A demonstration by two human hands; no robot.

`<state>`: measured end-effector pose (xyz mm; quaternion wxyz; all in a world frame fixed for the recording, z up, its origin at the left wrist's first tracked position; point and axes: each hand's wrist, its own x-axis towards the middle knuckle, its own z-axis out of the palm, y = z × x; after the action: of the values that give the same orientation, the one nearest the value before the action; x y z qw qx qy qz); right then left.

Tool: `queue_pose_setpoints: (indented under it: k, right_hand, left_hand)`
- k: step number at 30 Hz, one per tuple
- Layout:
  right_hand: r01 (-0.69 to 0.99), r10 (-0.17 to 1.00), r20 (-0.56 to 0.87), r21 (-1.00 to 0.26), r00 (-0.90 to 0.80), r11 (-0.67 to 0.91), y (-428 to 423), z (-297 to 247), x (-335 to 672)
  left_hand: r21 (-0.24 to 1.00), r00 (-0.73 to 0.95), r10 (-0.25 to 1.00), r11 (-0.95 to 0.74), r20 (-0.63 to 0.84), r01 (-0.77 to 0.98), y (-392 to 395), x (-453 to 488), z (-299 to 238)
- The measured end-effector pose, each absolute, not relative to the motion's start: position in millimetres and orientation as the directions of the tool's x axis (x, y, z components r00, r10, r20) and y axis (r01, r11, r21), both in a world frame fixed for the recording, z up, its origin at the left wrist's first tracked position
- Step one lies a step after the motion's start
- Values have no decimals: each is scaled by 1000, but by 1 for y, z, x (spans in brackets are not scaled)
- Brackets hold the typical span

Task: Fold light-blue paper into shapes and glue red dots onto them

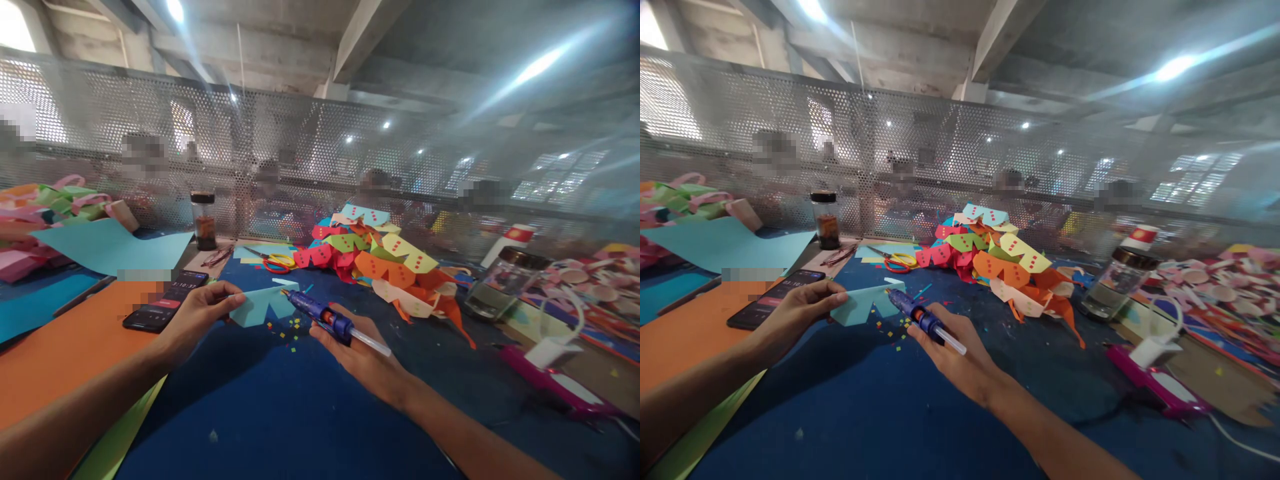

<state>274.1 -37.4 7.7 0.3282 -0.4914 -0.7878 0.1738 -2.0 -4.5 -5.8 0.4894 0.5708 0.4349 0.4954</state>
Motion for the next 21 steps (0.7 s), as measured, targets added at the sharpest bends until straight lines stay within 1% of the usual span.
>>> queue_pose_setpoints:
  k: [11,17,21]
  right_hand:
    - [691,879,361,-550,-311,469,-35,5,276]
    - [644,862,377,-575,-339,505,-36,6,276]
    - [636,837,412,-549,-359,543,-35,5,276]
  left_hand:
    - [992,130,983,-129,128,-1,-4,-1,-5]
    - [995,132,986,-95,100,-37,-4,-1,-5]
    - [995,132,988,-70,78,-68,-3,-2,-7]
